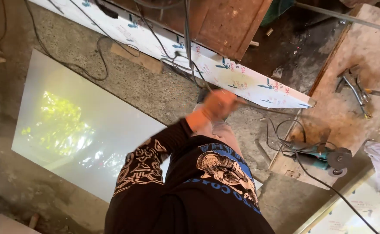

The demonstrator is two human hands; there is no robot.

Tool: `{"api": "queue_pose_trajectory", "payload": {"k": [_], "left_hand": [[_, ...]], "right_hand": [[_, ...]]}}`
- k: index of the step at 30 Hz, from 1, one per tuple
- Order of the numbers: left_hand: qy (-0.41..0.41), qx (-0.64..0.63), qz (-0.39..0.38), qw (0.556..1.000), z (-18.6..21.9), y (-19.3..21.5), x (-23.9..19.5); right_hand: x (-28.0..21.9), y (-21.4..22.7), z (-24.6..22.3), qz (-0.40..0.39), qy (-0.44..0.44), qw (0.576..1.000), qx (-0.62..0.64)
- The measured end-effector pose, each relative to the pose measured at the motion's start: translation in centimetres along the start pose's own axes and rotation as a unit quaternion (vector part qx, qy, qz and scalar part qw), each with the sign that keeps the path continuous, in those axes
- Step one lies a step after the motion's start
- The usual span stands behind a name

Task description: The person is setting up and maintaining grinding tools at a workstation, including organizing cords, checking equipment, and preparing grinding discs.

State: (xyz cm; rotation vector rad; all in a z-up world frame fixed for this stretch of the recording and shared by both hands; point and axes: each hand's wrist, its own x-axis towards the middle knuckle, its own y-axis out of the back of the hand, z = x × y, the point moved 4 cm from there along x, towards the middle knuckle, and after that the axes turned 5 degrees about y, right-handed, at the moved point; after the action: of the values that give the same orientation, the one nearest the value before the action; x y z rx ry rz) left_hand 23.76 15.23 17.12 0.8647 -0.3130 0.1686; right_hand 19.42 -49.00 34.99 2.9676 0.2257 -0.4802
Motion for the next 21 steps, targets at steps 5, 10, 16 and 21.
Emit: {"api": "queue_pose_trajectory", "payload": {"k": [5, 10, 16, 21], "left_hand": [[-0.021, -0.303, -0.248, 0.920, 21.4, -4.7, -2.1], [-0.053, -0.284, -0.240, 0.927, 27.0, -9.8, -1.2], [0.018, -0.030, -0.342, 0.939, 19.0, -5.5, -0.8], [0.132, 0.063, -0.389, 0.910, 7.1, -1.9, -4.7]], "right_hand": [[0.6, -12.2, 7.2, -0.031, 0.042, 0.997, -0.051], [1.5, -22.5, 17.6, -0.126, -0.109, 0.970, 0.179], [4.1, -21.0, 30.2, -0.035, -0.180, 0.958, 0.222], [4.3, -12.9, 43.8, 0.109, -0.320, 0.937, 0.090]]}}
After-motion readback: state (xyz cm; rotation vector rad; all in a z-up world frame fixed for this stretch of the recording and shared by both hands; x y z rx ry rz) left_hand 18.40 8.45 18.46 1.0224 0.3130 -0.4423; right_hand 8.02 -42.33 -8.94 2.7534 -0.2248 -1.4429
